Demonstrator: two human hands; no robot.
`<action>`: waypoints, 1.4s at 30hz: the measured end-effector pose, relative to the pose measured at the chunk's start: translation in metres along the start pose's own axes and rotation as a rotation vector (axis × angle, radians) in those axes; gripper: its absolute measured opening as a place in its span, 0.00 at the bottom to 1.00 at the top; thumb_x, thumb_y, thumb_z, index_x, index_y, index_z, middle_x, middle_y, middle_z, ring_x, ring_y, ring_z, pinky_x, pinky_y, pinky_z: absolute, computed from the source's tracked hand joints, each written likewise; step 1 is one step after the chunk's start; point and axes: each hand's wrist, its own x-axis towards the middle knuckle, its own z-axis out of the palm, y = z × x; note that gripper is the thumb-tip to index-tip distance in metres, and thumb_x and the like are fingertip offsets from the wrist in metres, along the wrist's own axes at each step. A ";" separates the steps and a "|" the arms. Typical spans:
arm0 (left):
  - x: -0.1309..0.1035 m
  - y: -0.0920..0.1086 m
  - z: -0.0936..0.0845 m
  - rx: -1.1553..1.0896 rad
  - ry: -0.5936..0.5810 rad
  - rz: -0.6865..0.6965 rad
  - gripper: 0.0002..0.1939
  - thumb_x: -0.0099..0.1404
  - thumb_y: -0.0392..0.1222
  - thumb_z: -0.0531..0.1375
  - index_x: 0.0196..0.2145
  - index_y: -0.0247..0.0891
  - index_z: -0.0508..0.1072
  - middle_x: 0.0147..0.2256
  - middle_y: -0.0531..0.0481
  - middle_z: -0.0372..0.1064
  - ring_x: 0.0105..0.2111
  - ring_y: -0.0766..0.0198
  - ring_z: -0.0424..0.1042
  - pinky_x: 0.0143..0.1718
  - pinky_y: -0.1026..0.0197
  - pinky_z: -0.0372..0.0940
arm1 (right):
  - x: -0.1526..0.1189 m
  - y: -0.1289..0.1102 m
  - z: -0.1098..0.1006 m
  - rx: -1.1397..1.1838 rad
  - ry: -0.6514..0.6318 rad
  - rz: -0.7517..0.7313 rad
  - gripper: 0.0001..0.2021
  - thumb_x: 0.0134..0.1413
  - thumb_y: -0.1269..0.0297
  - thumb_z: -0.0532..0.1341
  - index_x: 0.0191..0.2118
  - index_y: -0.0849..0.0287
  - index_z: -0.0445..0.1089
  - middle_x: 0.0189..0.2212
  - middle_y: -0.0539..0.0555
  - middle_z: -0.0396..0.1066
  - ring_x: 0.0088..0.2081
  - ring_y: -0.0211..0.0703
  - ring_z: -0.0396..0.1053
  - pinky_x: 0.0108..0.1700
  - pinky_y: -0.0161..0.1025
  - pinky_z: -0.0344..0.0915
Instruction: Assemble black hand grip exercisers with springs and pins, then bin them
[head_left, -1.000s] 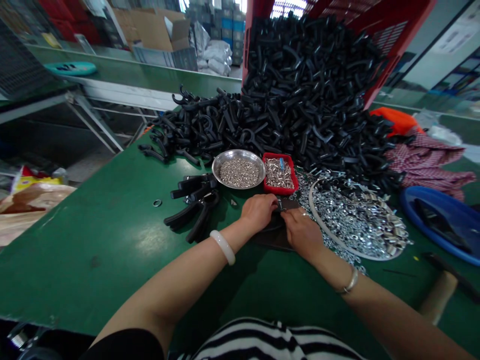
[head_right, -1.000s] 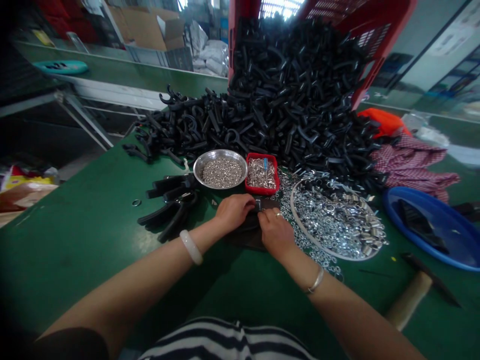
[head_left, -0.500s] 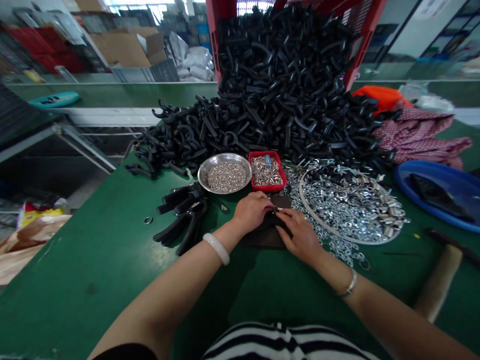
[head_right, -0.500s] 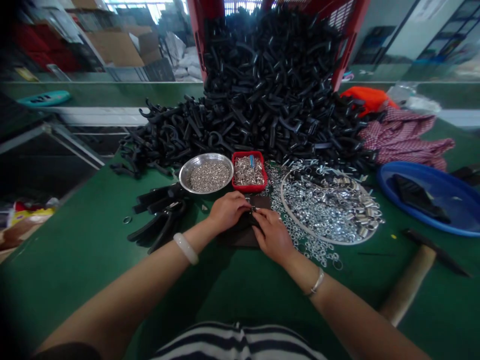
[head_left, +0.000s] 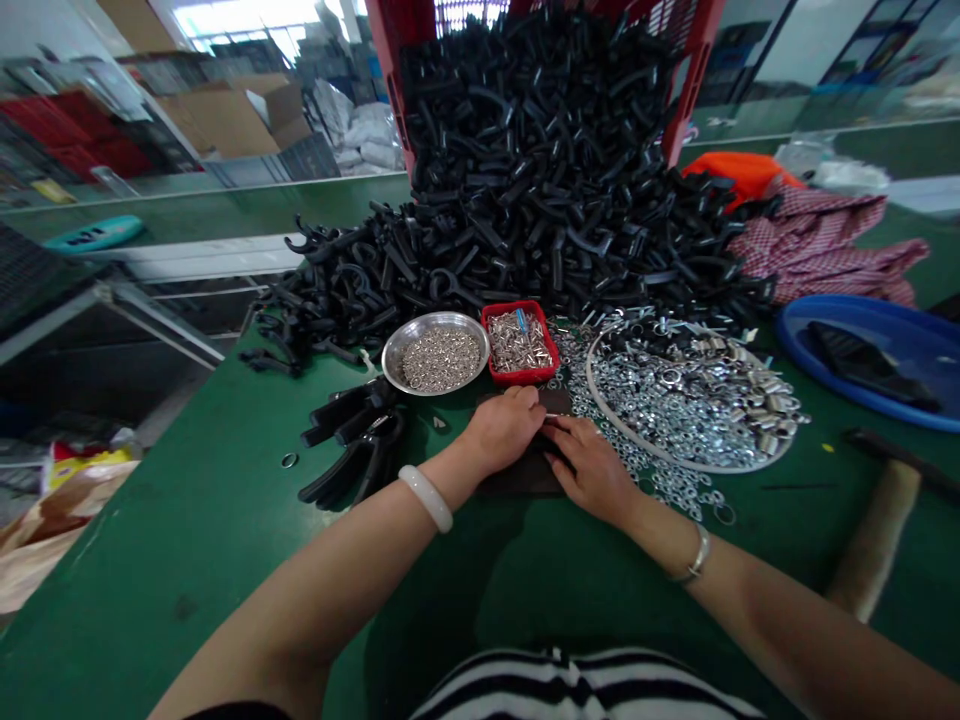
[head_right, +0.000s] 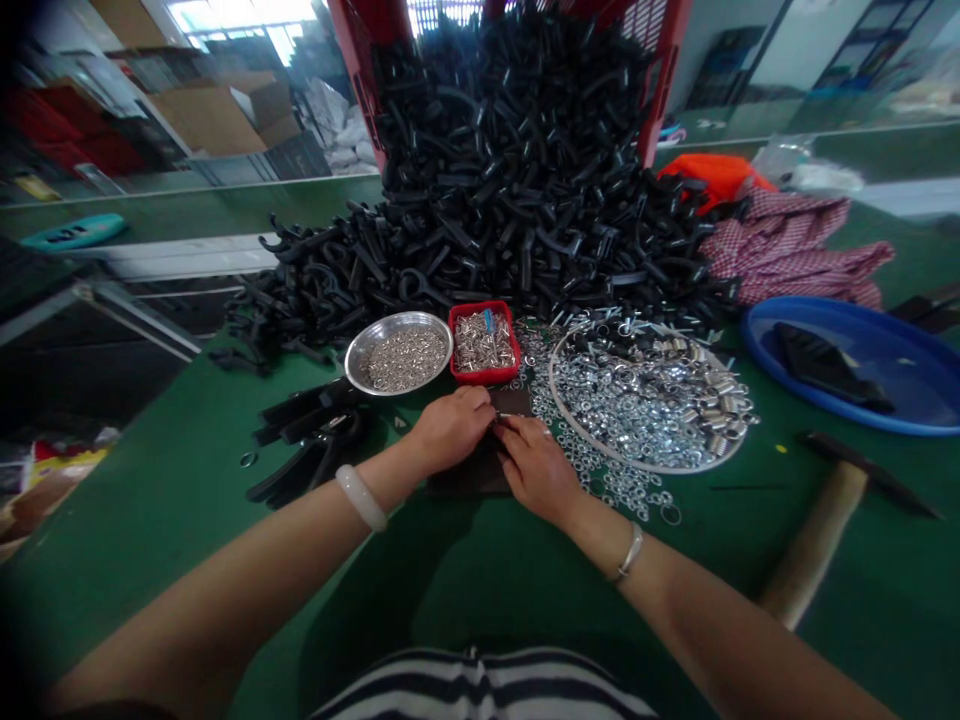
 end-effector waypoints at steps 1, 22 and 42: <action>0.000 -0.001 0.002 -0.014 0.006 0.001 0.10 0.63 0.36 0.50 0.33 0.33 0.71 0.34 0.45 0.64 0.36 0.60 0.65 0.33 0.61 0.64 | 0.000 0.000 0.000 0.002 -0.002 0.000 0.16 0.53 0.70 0.53 0.50 0.64 0.62 0.47 0.62 0.61 0.49 0.51 0.58 0.51 0.52 0.59; -0.008 -0.016 0.021 -0.184 0.089 0.072 0.09 0.63 0.35 0.50 0.36 0.35 0.70 0.35 0.47 0.67 0.35 0.64 0.67 0.37 0.62 0.64 | -0.001 0.002 0.003 0.010 0.016 0.013 0.15 0.53 0.69 0.53 0.48 0.63 0.63 0.46 0.61 0.63 0.49 0.50 0.59 0.51 0.51 0.59; -0.004 -0.008 0.010 -0.110 0.101 -0.032 0.11 0.63 0.42 0.51 0.39 0.42 0.72 0.36 0.50 0.71 0.33 0.64 0.70 0.29 0.65 0.62 | -0.002 0.003 0.005 0.035 0.023 0.019 0.16 0.55 0.68 0.52 0.50 0.64 0.63 0.46 0.62 0.63 0.49 0.50 0.59 0.51 0.52 0.59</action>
